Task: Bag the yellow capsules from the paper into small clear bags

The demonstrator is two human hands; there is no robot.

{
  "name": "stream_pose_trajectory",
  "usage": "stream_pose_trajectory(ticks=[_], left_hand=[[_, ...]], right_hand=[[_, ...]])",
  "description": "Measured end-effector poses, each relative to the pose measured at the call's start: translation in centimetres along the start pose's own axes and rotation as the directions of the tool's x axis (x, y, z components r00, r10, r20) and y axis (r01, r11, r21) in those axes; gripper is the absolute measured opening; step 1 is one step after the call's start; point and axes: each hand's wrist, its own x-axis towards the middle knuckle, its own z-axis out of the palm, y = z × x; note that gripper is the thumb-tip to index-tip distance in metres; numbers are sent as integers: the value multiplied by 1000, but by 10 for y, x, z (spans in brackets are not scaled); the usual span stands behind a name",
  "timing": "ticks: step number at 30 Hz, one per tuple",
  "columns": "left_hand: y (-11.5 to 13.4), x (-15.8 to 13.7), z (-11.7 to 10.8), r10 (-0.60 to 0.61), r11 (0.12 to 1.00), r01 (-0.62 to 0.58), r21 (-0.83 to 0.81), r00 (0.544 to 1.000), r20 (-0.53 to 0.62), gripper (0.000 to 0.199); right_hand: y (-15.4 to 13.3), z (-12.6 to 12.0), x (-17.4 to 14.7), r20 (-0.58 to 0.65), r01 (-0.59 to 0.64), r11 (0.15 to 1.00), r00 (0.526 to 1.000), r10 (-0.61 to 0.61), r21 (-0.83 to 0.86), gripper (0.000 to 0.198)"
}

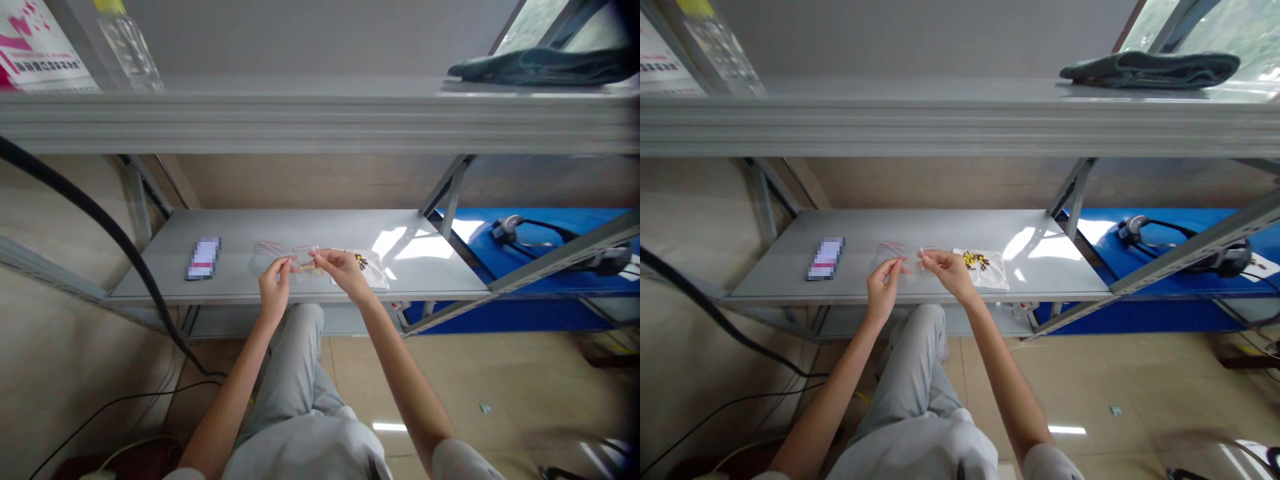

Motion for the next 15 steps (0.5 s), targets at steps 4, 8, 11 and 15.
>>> stream_pose_trajectory(ticks=[4, 8, 11, 15], left_hand=[[-3, 5, 0, -32, 999, 32, -23, 999, -16, 24], [-9, 6, 0, -62, 997, 63, -50, 998, 25, 25], [-11, 3, 1, -67, 996, 70, -62, 997, 48, 26], [-9, 1, 0, -62, 995, 65, -76, 997, 40, 25]], right_hand=[[-2, -5, -2, 127, -149, 988, 982, 142, 49, 39], [-3, -3, -4, 110, -200, 978, 975, 193, 55, 40], [-3, -1, -5, 99, -206, 977, 975, 200, 57, 40], [-4, 0, -6, 78, -156, 987, 985, 153, 29, 37]])
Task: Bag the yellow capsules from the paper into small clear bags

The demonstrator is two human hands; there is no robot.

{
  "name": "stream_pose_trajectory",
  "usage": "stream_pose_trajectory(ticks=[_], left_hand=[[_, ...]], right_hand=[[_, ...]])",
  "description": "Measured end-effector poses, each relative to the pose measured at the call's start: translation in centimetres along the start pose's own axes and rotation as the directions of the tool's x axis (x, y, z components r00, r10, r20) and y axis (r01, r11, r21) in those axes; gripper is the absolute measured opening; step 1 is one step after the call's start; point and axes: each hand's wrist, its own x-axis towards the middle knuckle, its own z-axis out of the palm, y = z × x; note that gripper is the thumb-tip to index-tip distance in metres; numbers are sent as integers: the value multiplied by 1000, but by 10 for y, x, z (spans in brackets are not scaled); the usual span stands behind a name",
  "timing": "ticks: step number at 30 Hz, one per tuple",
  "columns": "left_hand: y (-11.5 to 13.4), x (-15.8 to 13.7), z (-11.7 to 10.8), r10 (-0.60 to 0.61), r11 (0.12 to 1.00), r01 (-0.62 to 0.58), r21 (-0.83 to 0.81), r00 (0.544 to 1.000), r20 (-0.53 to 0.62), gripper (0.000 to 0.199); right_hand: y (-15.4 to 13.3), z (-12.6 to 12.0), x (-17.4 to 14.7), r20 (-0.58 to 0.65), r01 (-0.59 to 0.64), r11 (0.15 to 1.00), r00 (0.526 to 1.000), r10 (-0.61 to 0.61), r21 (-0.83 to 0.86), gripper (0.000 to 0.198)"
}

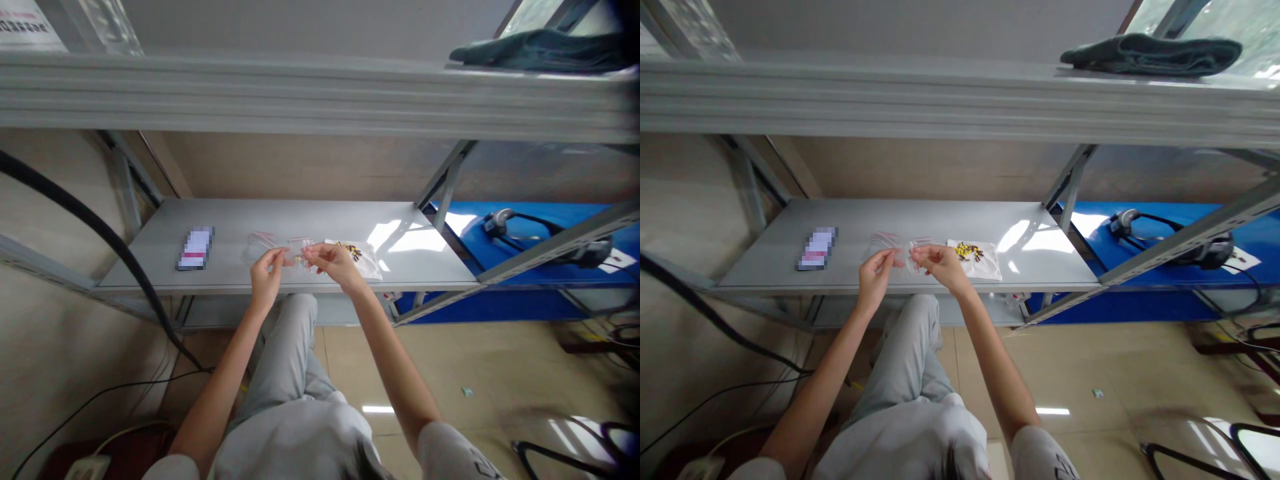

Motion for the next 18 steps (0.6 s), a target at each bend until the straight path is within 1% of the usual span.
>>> stream_pose_trajectory(ticks=[8, 13, 14, 17, 18], left_hand=[[-6, 1, 0, 38, 999, -38, 23, 999, -16, 25], [-4, -1, -1, 83, 994, -77, 81, 994, -68, 26], [-2, -1, -2, 100, 990, -94, 101, 993, -56, 27], [9, -6, -1, 159, 974, -162, 159, 987, 33, 27], [13, -9, 0, 178, 965, -180, 188, 984, 29, 28]], right_hand=[[-2, 3, 0, 29, 72, 996, 997, -70, -61, 36], [-1, 2, -2, -54, 51, 997, 997, -54, -62, 36], [-1, 3, -3, -64, 46, 997, 997, -50, -68, 36], [-2, 5, -5, -65, 36, 996, 997, -41, -79, 36], [-2, 6, -6, -70, 32, 996, 997, -38, -86, 36]])
